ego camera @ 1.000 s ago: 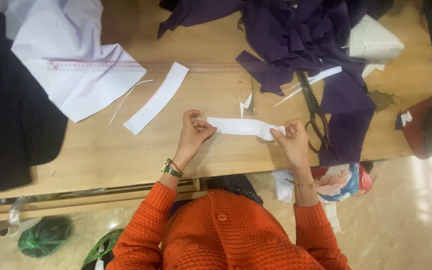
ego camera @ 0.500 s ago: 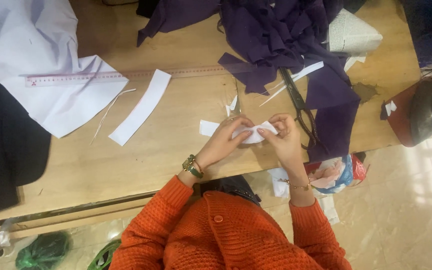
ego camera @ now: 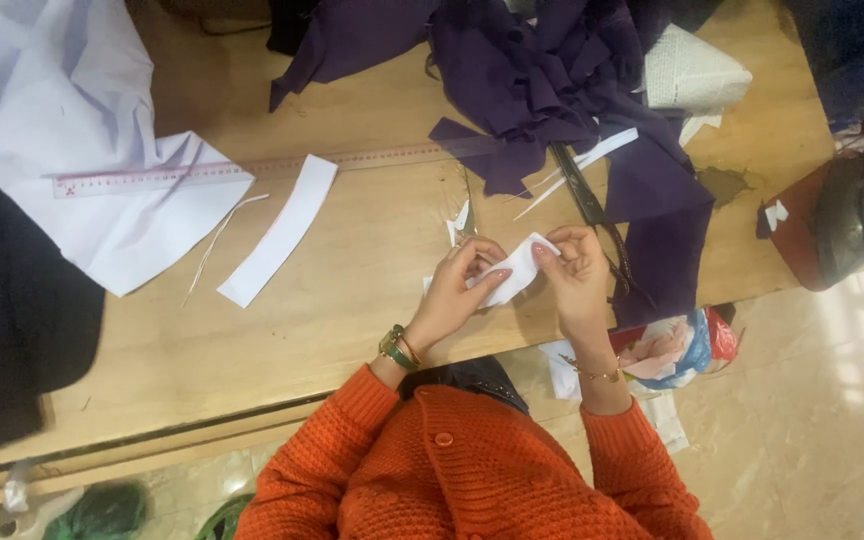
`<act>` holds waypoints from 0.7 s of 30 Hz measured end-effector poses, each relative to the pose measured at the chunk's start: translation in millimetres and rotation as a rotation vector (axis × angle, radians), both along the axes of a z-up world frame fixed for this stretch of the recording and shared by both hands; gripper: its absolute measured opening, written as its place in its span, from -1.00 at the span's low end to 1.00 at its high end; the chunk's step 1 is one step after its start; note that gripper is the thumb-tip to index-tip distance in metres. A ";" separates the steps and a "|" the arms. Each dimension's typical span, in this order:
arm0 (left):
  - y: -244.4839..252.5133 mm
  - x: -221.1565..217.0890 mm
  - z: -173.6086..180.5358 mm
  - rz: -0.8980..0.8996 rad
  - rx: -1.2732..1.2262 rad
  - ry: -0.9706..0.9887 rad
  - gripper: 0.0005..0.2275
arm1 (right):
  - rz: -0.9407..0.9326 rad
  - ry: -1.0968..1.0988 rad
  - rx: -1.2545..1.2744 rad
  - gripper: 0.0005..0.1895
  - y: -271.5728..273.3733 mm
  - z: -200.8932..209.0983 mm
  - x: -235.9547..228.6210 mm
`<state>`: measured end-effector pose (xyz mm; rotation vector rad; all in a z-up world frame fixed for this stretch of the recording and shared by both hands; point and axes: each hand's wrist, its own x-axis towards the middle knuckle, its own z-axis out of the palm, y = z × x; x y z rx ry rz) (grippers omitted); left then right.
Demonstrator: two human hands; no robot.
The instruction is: The person uses shears to cut a long strip from a white piece of fabric on a wooden table. After cutting, they fold the strip and trim the edges. Finally, they pick up a blue pen and mark the fabric strip.
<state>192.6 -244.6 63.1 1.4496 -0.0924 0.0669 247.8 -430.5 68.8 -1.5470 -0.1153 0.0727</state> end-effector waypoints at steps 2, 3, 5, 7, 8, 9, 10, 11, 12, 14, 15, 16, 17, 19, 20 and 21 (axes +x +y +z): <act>-5.4 0.7 -2.7 0.076 0.117 -0.033 -0.82 | -0.030 -0.001 0.009 -0.75 -1.8 -6.5 0.9; -7.8 0.7 -7.9 0.058 0.117 -0.036 -0.82 | -0.048 -0.003 0.009 -0.75 -1.3 -6.4 -1.2; -15.7 2.1 -18.7 0.216 0.183 -0.136 -0.89 | -0.063 0.013 -0.021 -0.73 -3.8 -5.9 -4.7; -20.6 0.6 -20.6 0.229 0.185 -0.141 -0.90 | -0.094 0.009 -0.013 -0.73 -6.3 -11.9 -4.6; -23.7 -0.3 -21.8 0.267 0.191 -0.144 -0.90 | -0.100 0.006 -0.003 -0.73 -8.8 -15.2 -5.2; -26.8 -0.5 -22.4 0.238 0.187 -0.145 -0.90 | -0.130 0.007 -0.005 -0.73 -8.9 -13.2 -8.0; -29.6 -0.5 -22.9 0.250 0.192 -0.108 -0.91 | -0.131 0.016 0.021 -0.74 -8.6 -11.2 -10.4; -31.7 0.6 -22.7 0.270 0.199 -0.070 -0.91 | -0.125 0.023 0.048 -0.74 -7.4 -8.8 -10.4; -34.1 -0.6 -12.4 0.247 0.198 -0.072 -0.91 | -0.148 0.023 0.048 -0.74 -9.3 -9.7 -11.9; -36.3 -2.9 8.4 0.248 0.172 0.011 -0.89 | -0.166 0.033 0.082 -0.75 -10.4 -11.0 -13.1; -40.1 -2.3 9.6 0.237 0.172 0.009 -0.89 | -0.177 0.032 0.082 -0.75 -12.9 -8.5 -13.8; -43.1 -1.8 10.7 0.231 0.158 0.041 -0.88 | -0.183 0.027 0.085 -0.76 -14.5 -6.0 -14.5; -45.0 -2.6 11.5 0.234 0.146 0.077 -0.86 | -0.181 0.024 0.087 -0.78 -14.6 -4.0 -15.3; -50.1 -1.6 5.2 0.238 0.152 0.079 -0.86 | -0.184 0.019 0.077 -0.79 -19.3 -5.2 -15.2; -51.9 -1.3 2.2 0.244 0.158 0.081 -0.85 | -0.184 0.013 0.066 -0.79 -20.8 -5.7 -14.9; -53.0 -0.5 4.7 0.252 0.157 0.081 -0.85 | -0.176 0.013 0.066 -0.79 -22.7 -7.7 -14.5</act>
